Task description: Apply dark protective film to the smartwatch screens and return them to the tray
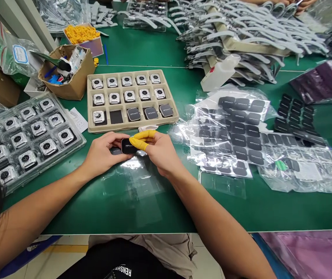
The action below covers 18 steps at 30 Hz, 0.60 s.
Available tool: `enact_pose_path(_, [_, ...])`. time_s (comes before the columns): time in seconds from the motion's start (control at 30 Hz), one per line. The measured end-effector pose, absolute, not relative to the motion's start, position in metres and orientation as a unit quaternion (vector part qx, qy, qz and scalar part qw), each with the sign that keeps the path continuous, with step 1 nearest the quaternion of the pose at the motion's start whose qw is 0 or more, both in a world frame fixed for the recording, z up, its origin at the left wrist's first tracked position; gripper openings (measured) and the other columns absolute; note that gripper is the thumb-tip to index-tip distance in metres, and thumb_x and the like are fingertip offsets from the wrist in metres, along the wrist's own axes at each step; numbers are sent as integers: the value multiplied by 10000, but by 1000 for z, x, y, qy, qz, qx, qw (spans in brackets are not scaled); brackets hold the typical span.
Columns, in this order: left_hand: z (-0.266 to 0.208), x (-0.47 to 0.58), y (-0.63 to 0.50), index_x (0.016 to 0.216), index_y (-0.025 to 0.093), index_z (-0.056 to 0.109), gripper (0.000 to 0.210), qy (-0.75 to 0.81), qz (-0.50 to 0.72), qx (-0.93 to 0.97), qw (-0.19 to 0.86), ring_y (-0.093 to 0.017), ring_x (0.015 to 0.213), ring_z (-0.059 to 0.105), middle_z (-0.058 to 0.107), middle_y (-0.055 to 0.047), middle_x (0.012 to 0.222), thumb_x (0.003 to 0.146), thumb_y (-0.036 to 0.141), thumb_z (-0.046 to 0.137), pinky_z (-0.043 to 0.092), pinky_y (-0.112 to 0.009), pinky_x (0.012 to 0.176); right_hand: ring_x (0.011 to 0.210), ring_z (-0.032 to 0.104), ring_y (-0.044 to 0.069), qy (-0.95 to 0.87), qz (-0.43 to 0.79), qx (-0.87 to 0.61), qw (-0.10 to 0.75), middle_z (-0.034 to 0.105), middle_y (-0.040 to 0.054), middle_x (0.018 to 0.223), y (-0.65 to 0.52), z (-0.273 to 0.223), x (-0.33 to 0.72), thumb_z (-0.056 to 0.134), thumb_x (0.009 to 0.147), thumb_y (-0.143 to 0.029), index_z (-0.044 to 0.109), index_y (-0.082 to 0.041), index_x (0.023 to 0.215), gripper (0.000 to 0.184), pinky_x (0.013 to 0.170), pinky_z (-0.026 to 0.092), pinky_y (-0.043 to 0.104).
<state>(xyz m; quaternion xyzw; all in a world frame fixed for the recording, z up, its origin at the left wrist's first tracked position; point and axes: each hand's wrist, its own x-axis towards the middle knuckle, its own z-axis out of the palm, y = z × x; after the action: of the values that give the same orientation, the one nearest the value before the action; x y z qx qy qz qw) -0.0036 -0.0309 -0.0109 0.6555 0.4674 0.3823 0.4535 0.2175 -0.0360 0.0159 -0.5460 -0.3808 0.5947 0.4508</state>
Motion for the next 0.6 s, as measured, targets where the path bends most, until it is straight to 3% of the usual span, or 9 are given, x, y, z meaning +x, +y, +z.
enact_pose_path(0.27, [-15,-4,-32,1332,234,976,544,474,355,705,390,-204,939,935,941,-32,1210,819,59,1013,829,-361,1011,930,818,253,-347,608,-562,440,902,48,917,-38,16,213,1306,433,-553,909,-259,804,618,837,696,392])
enact_pose_path(0.43, [-14,-5,-32,1328,270,968,532,479,344,710,384,-196,929,922,938,-13,1202,831,96,1053,828,-358,1002,965,837,273,-348,601,-569,440,915,62,944,-38,13,212,1309,433,-552,913,-246,829,638,914,731,433])
enact_pose_path(0.6, [-5,-4,-34,1342,212,966,533,479,338,705,399,-192,945,907,917,-35,1208,837,48,1010,817,-363,1028,976,839,269,-341,600,-569,447,918,65,941,-38,13,211,1311,423,-506,916,-244,816,616,957,731,435])
